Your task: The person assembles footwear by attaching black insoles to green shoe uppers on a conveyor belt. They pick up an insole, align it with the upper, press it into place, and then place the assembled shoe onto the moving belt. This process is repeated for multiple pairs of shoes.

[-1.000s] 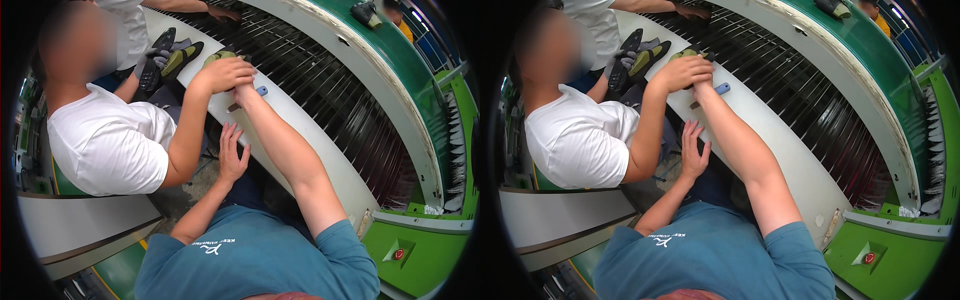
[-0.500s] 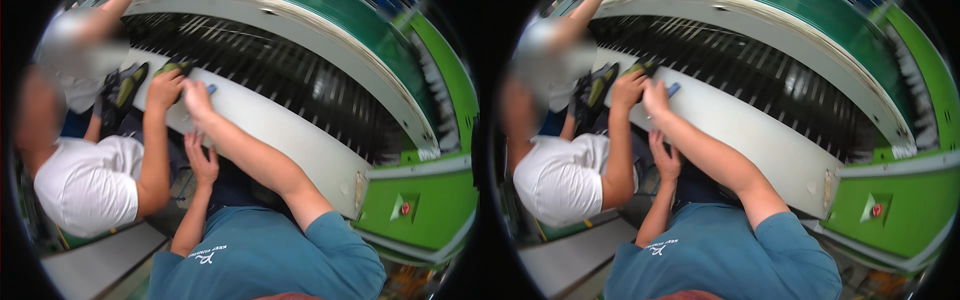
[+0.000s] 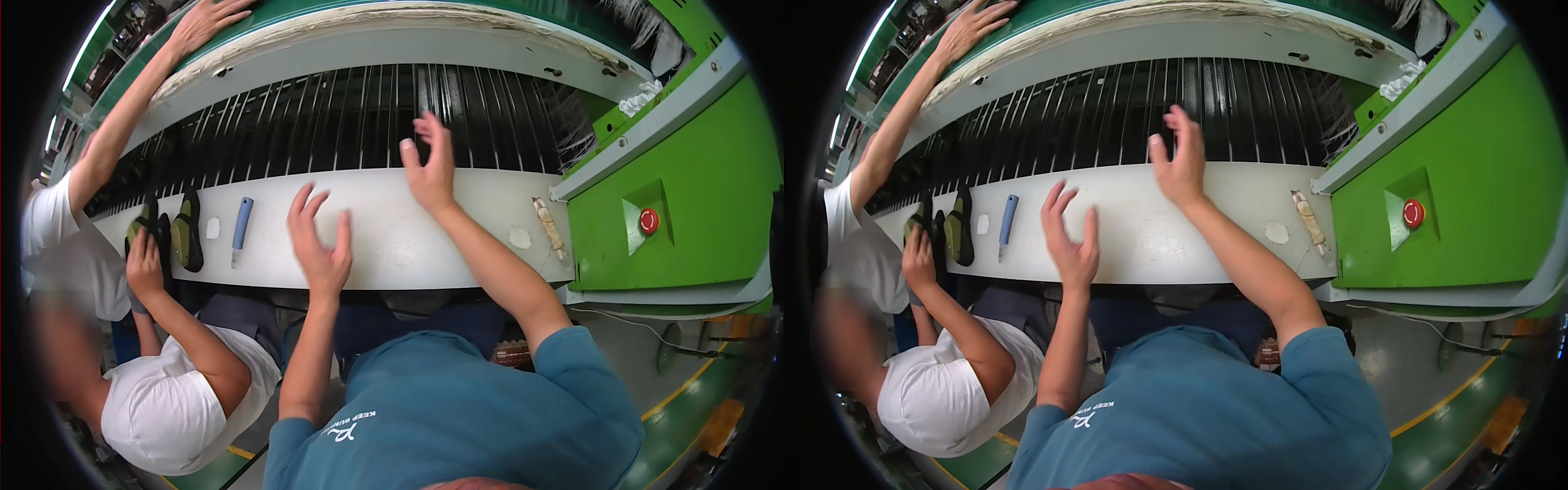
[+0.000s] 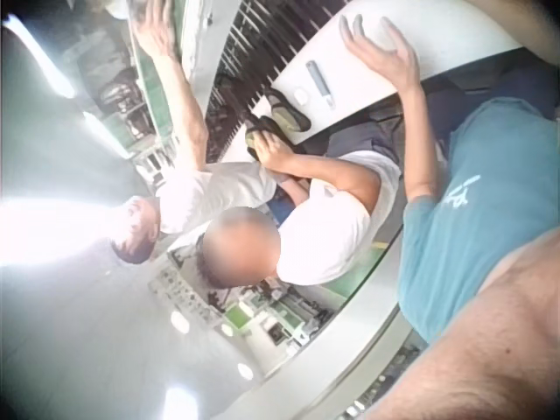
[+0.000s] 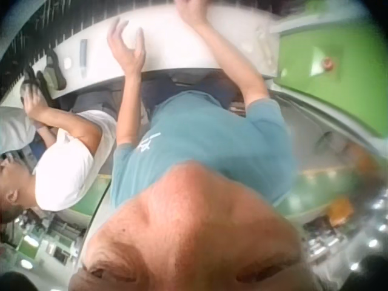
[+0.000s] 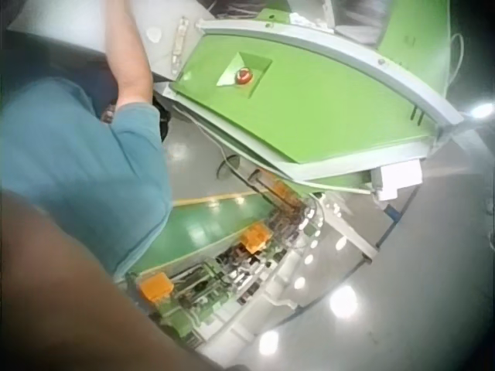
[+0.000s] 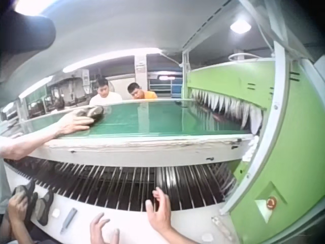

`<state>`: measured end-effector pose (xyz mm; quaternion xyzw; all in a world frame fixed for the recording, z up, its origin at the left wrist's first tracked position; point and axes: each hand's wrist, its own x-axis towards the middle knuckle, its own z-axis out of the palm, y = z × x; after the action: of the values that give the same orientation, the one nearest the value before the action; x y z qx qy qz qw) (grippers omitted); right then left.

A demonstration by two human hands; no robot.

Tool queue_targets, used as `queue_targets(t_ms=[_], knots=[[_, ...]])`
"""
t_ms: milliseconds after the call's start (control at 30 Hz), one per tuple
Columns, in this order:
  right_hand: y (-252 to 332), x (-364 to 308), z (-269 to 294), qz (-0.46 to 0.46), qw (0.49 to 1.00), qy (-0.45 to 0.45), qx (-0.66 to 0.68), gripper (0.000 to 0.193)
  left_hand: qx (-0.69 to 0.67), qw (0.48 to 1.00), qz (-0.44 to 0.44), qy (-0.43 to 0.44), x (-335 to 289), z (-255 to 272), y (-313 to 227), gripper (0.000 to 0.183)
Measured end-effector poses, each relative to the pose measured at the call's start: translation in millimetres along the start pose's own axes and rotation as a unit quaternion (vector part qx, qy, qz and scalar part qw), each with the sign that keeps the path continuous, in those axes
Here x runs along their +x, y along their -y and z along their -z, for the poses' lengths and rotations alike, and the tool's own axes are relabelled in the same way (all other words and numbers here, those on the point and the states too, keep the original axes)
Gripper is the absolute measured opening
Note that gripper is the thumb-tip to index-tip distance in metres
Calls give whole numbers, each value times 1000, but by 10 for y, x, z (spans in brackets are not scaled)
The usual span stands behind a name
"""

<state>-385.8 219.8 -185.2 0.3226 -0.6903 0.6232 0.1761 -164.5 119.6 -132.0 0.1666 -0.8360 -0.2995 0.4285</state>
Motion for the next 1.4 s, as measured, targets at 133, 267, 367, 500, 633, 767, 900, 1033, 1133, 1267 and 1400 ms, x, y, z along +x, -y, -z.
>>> queue_targets(t_ms=[133,267,367,500,633,767,900,1033,1133,1267,1400], knots=[[-73,117,64,-53,995,-69,50,70,-63,993,-90,46,670,-727,-40,52],[-173,117,74,-5,996,-75,48,72,-143,981,-97,91,981,-1647,71,63],[-318,93,51,-134,978,-102,126,65,-226,962,-26,153,929,-2205,162,65],[-472,143,141,-203,970,-102,91,62,-336,904,86,249,858,-2507,207,69],[-339,213,113,-179,980,-55,66,63,-372,895,94,226,835,-2505,304,68],[-384,183,177,-148,988,-27,45,72,-375,901,55,212,827,-2435,223,73],[-327,234,168,-161,982,-21,98,77,-411,891,110,159,898,-2398,32,83],[-323,320,87,-194,954,-37,224,79,-447,868,193,101,952,-2243,-19,94],[-398,301,108,-249,904,-6,349,79,-469,847,128,216,819,-2379,123,90],[-347,307,117,-210,951,22,225,80,-460,861,84,200,801,-2383,119,82],[-278,319,114,-184,966,31,180,79,-459,877,104,98,882,-2336,87,79]])
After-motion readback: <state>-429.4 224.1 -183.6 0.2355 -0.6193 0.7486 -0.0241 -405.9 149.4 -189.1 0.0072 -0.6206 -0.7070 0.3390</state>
